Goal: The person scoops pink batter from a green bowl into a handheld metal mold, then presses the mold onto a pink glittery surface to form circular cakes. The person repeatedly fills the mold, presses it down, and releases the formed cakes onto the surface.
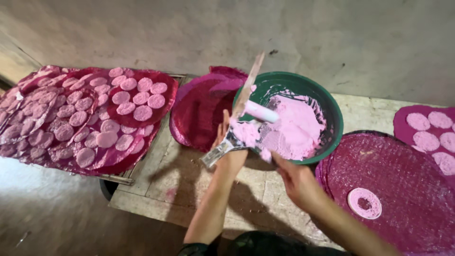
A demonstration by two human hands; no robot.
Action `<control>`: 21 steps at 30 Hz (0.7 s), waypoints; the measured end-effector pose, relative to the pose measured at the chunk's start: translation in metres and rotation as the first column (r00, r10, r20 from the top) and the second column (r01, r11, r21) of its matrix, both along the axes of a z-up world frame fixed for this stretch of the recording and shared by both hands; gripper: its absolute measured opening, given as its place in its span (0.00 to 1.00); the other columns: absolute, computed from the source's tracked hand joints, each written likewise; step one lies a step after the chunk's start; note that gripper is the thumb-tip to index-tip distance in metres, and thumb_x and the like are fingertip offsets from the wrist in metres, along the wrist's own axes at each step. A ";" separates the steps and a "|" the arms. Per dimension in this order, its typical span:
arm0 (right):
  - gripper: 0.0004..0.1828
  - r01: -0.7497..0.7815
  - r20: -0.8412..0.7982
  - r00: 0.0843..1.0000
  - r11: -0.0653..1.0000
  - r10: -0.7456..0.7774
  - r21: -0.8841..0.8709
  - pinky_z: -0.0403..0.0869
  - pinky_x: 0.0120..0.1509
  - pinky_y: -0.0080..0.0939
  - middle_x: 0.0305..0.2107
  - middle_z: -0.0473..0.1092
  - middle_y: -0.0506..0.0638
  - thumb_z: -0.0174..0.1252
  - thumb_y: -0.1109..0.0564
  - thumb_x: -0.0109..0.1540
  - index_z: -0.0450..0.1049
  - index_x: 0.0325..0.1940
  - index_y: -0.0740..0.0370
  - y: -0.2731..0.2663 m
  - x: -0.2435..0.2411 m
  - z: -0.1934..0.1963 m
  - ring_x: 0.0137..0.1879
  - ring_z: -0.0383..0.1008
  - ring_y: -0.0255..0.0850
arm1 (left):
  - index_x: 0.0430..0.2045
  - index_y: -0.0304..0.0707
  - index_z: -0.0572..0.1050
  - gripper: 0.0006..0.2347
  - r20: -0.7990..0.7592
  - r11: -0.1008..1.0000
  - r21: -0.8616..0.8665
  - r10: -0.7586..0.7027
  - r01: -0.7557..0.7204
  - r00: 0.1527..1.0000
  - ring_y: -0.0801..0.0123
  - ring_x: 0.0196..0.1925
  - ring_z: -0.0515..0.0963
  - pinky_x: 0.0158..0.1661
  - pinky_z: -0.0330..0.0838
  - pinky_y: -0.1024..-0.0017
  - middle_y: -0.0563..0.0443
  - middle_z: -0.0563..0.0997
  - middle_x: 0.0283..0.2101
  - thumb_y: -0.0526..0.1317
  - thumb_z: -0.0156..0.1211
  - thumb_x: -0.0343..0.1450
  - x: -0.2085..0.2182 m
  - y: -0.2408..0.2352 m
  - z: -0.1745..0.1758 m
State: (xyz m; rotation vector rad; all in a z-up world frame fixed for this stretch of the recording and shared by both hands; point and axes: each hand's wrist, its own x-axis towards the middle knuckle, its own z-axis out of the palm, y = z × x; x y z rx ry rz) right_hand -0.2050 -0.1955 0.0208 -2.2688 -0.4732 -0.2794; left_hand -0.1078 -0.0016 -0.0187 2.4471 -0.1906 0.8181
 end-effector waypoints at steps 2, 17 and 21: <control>0.27 -0.012 -0.106 0.994 1.000 0.015 0.023 0.78 0.42 0.43 0.35 0.77 0.67 0.56 0.59 0.66 0.69 0.71 0.54 -0.011 -0.007 -0.020 0.40 0.79 0.53 | 0.56 0.35 0.76 0.22 0.028 0.998 0.000 -0.056 0.056 0.998 0.41 0.63 0.70 0.57 0.63 0.47 0.32 0.63 0.71 0.45 0.64 0.69 -0.001 0.005 0.000; 0.27 0.014 -0.338 0.940 0.997 -0.037 -0.071 0.74 0.31 0.44 0.22 0.73 0.61 0.57 0.54 0.64 0.71 0.69 0.54 -0.044 -0.018 -0.036 0.21 0.67 0.44 | 0.67 0.45 0.66 0.29 0.056 0.981 0.029 -0.192 0.191 0.980 0.27 0.64 0.69 0.61 0.69 0.45 0.27 0.52 0.76 0.45 0.63 0.68 -0.009 0.013 -0.016; 0.18 -0.048 -0.583 0.792 0.935 -0.179 -0.351 0.77 0.34 0.48 0.22 0.80 0.56 0.56 0.44 0.66 0.79 0.56 0.50 -0.092 0.017 0.043 0.23 0.73 0.41 | 0.70 0.36 0.55 0.38 -0.206 0.988 -0.059 -0.154 0.145 0.966 0.44 0.45 0.82 0.43 0.77 0.52 0.35 0.76 0.47 0.54 0.64 0.68 -0.023 0.024 -0.005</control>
